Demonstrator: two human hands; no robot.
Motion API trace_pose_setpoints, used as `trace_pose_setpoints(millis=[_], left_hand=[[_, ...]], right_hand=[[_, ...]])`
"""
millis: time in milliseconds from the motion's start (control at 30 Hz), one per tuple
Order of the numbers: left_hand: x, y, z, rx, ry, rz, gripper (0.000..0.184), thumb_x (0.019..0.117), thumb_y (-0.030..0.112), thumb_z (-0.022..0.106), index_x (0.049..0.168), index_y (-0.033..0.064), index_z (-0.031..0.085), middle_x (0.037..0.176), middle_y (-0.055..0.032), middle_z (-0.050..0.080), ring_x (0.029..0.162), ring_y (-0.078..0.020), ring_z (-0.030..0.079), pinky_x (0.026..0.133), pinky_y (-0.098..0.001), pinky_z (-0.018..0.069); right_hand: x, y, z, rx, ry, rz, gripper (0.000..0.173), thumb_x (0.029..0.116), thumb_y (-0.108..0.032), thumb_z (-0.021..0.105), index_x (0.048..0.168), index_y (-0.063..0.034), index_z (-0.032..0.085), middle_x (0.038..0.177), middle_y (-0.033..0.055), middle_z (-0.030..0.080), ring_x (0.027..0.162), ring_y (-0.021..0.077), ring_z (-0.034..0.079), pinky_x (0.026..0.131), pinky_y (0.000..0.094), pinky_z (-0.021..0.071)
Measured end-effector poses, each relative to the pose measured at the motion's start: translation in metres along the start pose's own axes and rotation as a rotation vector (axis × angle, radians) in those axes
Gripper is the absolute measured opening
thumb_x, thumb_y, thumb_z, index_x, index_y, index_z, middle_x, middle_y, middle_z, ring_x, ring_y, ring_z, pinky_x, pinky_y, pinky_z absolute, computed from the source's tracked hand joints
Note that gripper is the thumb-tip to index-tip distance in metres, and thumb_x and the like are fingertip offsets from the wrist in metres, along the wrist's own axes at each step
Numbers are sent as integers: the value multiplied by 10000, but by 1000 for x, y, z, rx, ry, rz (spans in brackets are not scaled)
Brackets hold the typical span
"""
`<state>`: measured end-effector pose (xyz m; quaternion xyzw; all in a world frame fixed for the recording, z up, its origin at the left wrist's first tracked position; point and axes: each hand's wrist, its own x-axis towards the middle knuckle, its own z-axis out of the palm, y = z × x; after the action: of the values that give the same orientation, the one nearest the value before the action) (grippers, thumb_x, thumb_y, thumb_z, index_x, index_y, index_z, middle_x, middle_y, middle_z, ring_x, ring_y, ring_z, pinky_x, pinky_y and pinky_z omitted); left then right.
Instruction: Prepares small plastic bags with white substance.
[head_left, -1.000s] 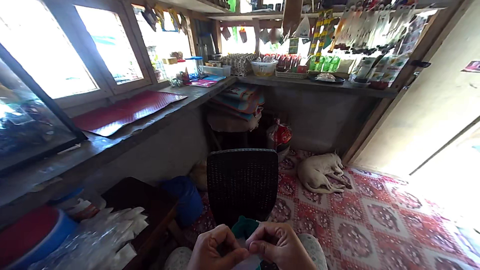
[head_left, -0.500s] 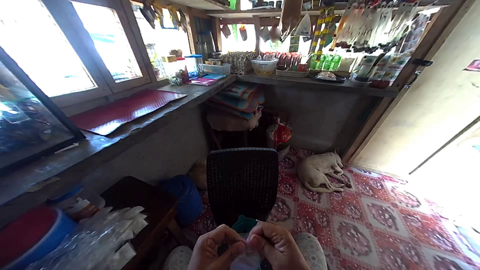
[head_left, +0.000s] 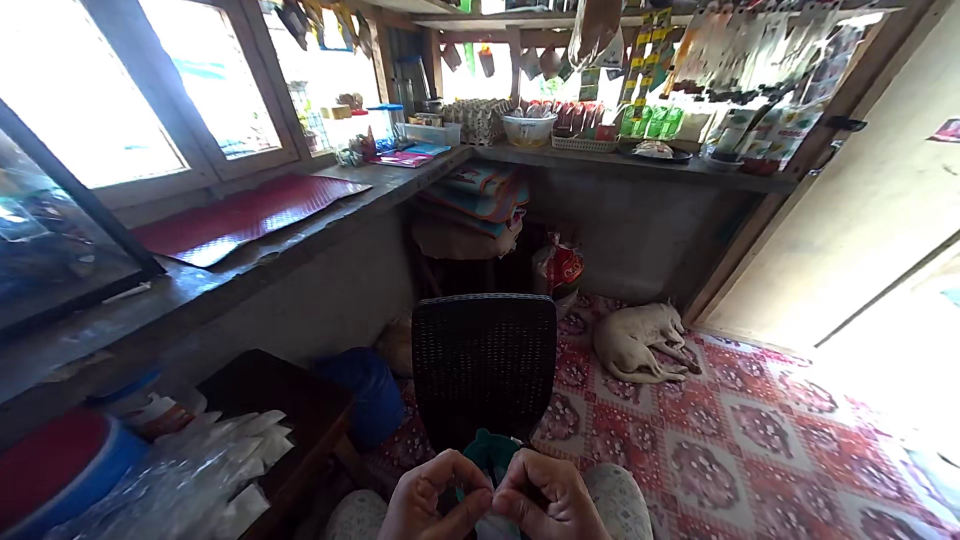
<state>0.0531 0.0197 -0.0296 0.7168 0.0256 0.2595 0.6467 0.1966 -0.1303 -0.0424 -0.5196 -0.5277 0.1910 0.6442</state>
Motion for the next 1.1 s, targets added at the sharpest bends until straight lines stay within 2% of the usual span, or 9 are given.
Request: trace_pose_setpoints(millis=[300, 400, 467, 533, 633, 733, 933, 1000, 1100], left_hand=[[-1, -2, 7, 18, -47, -14, 78, 908, 65, 755, 955, 16, 717, 907, -28, 715, 854, -100, 688, 820, -293, 595], [0, -1, 5, 44, -1, -16, 74, 914, 67, 752, 958, 15, 723, 891, -37, 721, 828, -106, 692, 794, -293, 598], [0, 0, 2, 51, 20, -6, 75, 915, 65, 749, 969, 18, 726, 898, -41, 725, 827, -112, 693, 789, -295, 599], [0, 0, 0, 49, 25, 5, 73, 915, 69, 749, 973, 30, 728, 911, -35, 733, 850, -110, 701, 817, -300, 601], [0, 1, 2, 33, 11, 0, 71, 925, 76, 739, 978, 31, 724, 912, -30, 734, 852, -109, 701, 812, -299, 600], [1, 1, 5, 25, -47, -2, 116, 952, 109, 715, 1034, 28, 704, 946, -21, 735, 874, -98, 700, 825, -297, 597], [1, -2, 11, -21, -39, -19, 79, 923, 35, 727, 989, 18, 688, 912, -25, 719, 852, -107, 694, 825, -306, 599], [1, -4, 9, -12, -12, -14, 94, 907, 20, 739, 989, 18, 693, 919, -27, 724, 854, -111, 697, 823, -306, 600], [0, -5, 7, -25, -4, 9, 131, 900, 28, 748, 1015, 53, 690, 944, -5, 721, 876, -98, 694, 840, -295, 597]], right_hand=[[-1, 9, 2, -31, 20, -93, 341, 1049, -229, 602, 811, 14, 603, 669, 37, 517, 589, 40, 469, 550, 185, 396], [0, 6, -2, -41, -5, -48, 243, 1037, -200, 619, 938, 20, 649, 759, 49, 611, 648, 38, 557, 594, 184, 478], [0, 3, -6, -10, -17, -7, 155, 1013, -121, 641, 1023, 29, 679, 876, 67, 696, 753, 56, 651, 698, 218, 566], [-1, 2, -8, 35, -21, 15, 120, 985, -55, 662, 1060, 34, 689, 945, 74, 723, 812, 73, 686, 758, 244, 597], [-1, 4, -8, 32, 1, -8, 131, 983, -115, 686, 998, 13, 667, 843, 49, 700, 713, 47, 652, 662, 211, 566], [-1, 5, -6, -23, 20, -26, 233, 1004, -217, 673, 927, -4, 618, 729, 20, 594, 607, 15, 532, 553, 166, 453], [-1, 10, -2, -63, 15, -79, 352, 1052, -273, 595, 835, 4, 597, 684, 37, 522, 588, 35, 476, 544, 180, 404], [-1, 9, -3, -26, -5, -34, 288, 1039, -244, 618, 906, 12, 625, 744, 39, 579, 634, 31, 528, 578, 182, 453], [-1, 6, -7, 74, -62, 15, 175, 1014, -149, 643, 1035, 23, 659, 906, 54, 683, 789, 51, 648, 720, 220, 567]])
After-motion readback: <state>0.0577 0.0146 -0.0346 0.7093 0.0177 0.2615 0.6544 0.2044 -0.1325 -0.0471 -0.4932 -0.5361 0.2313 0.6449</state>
